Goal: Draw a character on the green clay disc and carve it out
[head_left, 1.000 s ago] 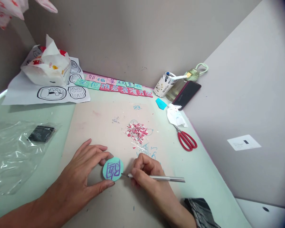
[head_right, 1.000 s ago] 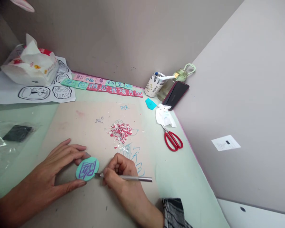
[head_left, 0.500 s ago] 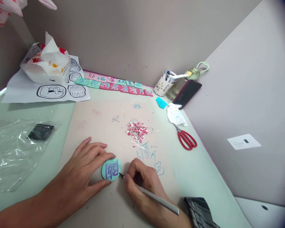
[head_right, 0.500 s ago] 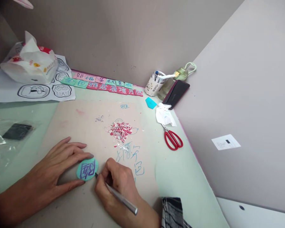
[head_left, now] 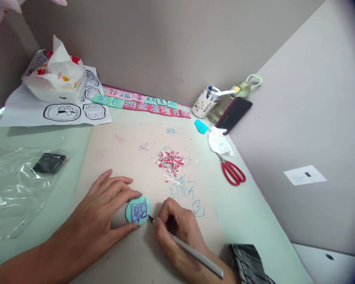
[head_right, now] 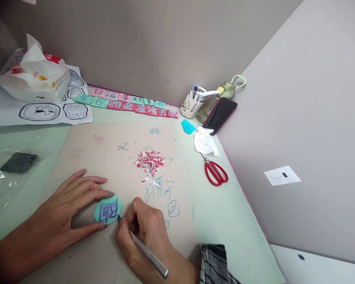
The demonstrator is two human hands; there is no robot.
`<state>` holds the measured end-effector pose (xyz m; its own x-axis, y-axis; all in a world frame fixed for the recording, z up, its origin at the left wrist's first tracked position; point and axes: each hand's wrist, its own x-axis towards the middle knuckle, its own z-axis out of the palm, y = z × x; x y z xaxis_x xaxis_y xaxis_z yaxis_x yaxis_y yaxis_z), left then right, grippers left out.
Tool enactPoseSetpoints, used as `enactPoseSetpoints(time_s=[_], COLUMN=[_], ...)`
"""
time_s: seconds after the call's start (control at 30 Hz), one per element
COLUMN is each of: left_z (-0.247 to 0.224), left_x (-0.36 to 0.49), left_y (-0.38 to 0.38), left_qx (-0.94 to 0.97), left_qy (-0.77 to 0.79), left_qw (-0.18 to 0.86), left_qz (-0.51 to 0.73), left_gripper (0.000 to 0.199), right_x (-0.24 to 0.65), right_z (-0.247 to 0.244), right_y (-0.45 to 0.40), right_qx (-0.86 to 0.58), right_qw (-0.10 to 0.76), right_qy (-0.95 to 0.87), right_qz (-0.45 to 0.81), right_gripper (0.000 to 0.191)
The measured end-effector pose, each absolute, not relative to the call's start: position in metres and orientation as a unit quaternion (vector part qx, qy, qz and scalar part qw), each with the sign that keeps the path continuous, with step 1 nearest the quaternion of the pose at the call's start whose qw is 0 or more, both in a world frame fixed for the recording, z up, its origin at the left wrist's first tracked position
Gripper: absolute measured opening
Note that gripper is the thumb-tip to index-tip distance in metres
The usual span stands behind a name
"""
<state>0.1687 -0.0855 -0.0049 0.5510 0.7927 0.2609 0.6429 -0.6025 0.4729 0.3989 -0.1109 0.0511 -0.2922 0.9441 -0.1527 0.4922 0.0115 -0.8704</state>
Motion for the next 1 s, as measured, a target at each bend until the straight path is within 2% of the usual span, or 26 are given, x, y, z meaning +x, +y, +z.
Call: enactPoseSetpoints(time_s=[0.4, 0.57, 0.8, 1.0], left_z=[0.0, -0.003, -0.014, -0.022], left_x=[0.18, 0.18, 0.173, 0.172], left_y=[-0.089, -0.092, -0.099, -0.105], left_qx=[0.862, 0.841, 0.804, 0.759], left_qy=[0.417, 0.436, 0.462, 0.502], left_qw=[0.142, 0.177, 0.223, 0.283], left_qz=[0.252, 0.269, 0.298, 0.303], left_gripper=[0.036, 0.033, 0.044, 0.054], right_x=[0.397, 0.401, 0.406, 0.406], right_z=[0.04, 0.043, 0.04, 0.039], right_y=[-0.112, -0.103, -0.096, -0.104], right_qx=[-0.563, -0.567, -0.464, -0.427], right_qw=[0.301, 0.325, 0.403, 0.441], right_qy=[-0.608, -0.551, -0.405, -0.459], right_qz=[0.472, 0.518, 0.676, 0.642], right_gripper=[0.018, 0.018, 0.027, 0.031])
